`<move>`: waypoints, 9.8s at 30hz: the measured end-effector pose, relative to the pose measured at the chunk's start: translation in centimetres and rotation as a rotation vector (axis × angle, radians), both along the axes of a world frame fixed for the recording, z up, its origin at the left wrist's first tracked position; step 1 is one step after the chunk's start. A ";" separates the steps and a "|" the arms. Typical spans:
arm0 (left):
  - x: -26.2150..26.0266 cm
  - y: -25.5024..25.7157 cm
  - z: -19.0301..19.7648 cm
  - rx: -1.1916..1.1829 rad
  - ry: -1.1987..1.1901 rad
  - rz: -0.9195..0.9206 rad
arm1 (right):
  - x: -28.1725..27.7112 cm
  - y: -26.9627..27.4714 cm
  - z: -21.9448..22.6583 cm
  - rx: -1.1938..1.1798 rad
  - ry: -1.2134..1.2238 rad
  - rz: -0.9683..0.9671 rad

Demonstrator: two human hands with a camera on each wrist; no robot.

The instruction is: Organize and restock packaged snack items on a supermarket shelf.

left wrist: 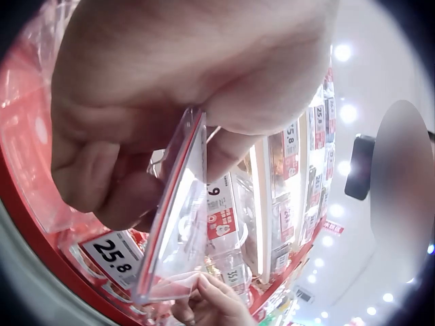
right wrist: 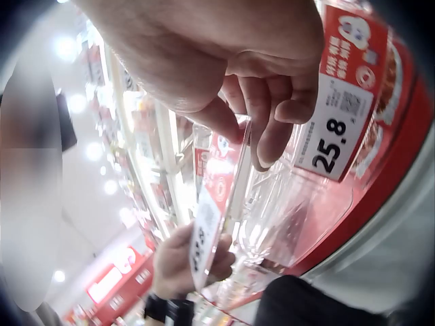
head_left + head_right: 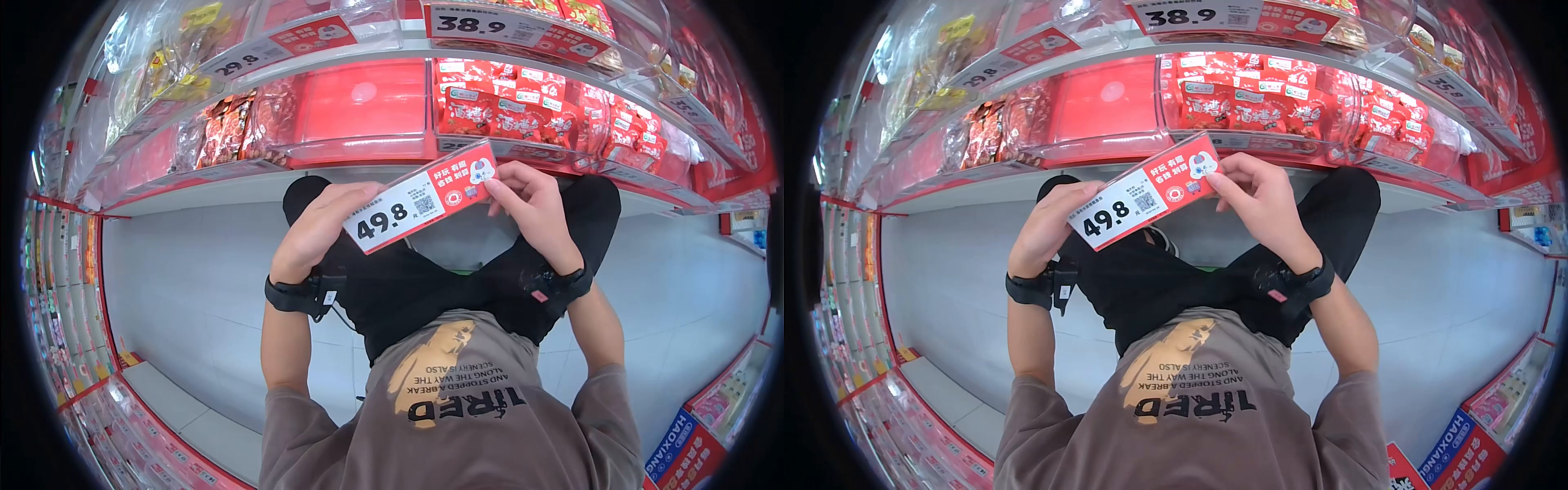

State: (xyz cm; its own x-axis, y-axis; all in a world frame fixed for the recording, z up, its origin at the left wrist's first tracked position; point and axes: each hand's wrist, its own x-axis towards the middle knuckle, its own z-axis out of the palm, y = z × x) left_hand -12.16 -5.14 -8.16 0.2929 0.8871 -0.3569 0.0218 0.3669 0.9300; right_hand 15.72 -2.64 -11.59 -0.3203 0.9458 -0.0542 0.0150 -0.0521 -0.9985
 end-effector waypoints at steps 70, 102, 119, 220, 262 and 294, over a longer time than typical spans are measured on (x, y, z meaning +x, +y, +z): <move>-9.0 7.6 -4.0 0.890 1.017 -0.020 | -11.7 6.5 -2.6 1.218 -0.966 0.063; 0.6 4.9 -0.6 0.873 0.583 0.082 | 4.6 8.1 -1.4 0.845 -0.841 -0.374; 3.6 4.3 1.3 1.035 0.470 0.124 | 0.0 4.1 4.7 0.911 -0.438 -0.137; 2.6 3.8 4.0 1.168 0.875 0.098 | -0.8 7.1 5.0 0.864 -0.380 -0.138; -0.3 5.8 2.7 1.149 0.879 0.153 | 6.5 10.2 -2.0 0.992 -1.004 -0.464; -1.6 6.9 -2.6 0.936 1.157 0.319 | 3.2 11.0 -3.3 0.374 -0.996 -0.239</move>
